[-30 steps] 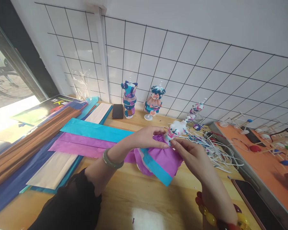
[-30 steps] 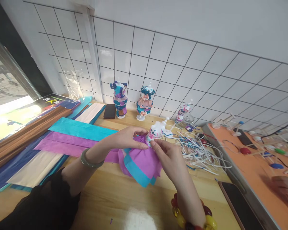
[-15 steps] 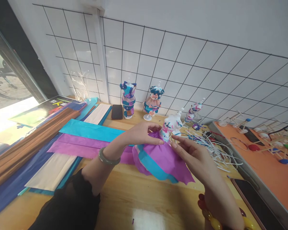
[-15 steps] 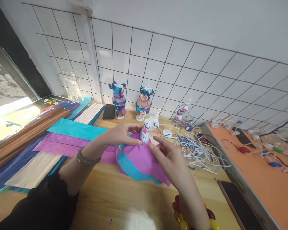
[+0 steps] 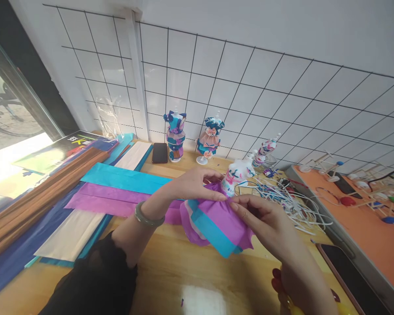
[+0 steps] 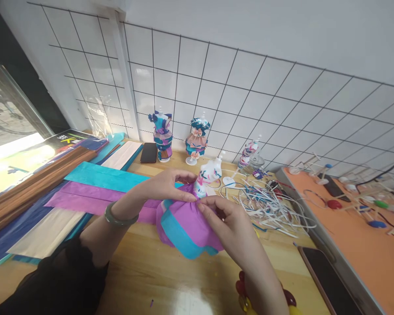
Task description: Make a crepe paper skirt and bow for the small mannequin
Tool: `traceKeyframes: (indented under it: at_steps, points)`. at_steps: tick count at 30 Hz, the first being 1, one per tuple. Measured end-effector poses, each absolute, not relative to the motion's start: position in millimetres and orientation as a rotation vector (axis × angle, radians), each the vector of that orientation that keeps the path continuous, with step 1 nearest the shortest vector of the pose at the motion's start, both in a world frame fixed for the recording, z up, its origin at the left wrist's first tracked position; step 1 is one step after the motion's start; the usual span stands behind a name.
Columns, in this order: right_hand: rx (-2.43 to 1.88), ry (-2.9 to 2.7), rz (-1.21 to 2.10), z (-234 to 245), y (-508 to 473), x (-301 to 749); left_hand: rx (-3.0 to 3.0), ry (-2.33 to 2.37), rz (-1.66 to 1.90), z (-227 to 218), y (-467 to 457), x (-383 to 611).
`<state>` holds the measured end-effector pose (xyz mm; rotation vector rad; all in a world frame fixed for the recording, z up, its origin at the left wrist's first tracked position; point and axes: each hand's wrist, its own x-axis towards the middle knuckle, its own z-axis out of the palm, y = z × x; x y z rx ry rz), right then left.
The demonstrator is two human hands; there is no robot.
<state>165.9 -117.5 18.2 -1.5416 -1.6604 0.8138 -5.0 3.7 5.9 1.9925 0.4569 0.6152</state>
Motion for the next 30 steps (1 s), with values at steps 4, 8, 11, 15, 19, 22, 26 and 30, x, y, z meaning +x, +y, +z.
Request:
traceKeyframes:
  at_steps: [4,8,11,15,19,22,26,30]
  points:
    - [-1.534,-1.68,0.752,18.7,-116.5,166.6,1.969,0.46,0.616,5.9,3.5,-5.0]
    - [-1.528,-1.68,0.665,16.6,-116.0,167.4,1.947,0.464,0.641,5.3,3.6,-3.9]
    - [-1.567,-1.642,0.618,15.3,-116.1,167.0,1.922,0.46,0.651,4.2,4.1,-2.8]
    - [-1.596,-1.603,0.617,15.6,-116.0,165.5,1.896,0.414,0.653,4.8,3.1,-3.1]
    - [-1.585,-1.592,0.618,17.0,-115.4,164.5,1.874,0.404,0.641,6.5,0.8,-3.2]
    - [-1.575,-1.601,0.624,16.5,-114.5,164.8,1.872,0.417,0.634,6.5,0.0,-2.0]
    - [-1.558,-1.566,0.655,13.6,-112.7,165.9,1.866,0.377,0.606,3.8,1.0,-0.1]
    - [-1.562,-1.533,0.72,12.0,-111.6,166.2,1.814,0.372,0.597,1.0,2.6,1.0]
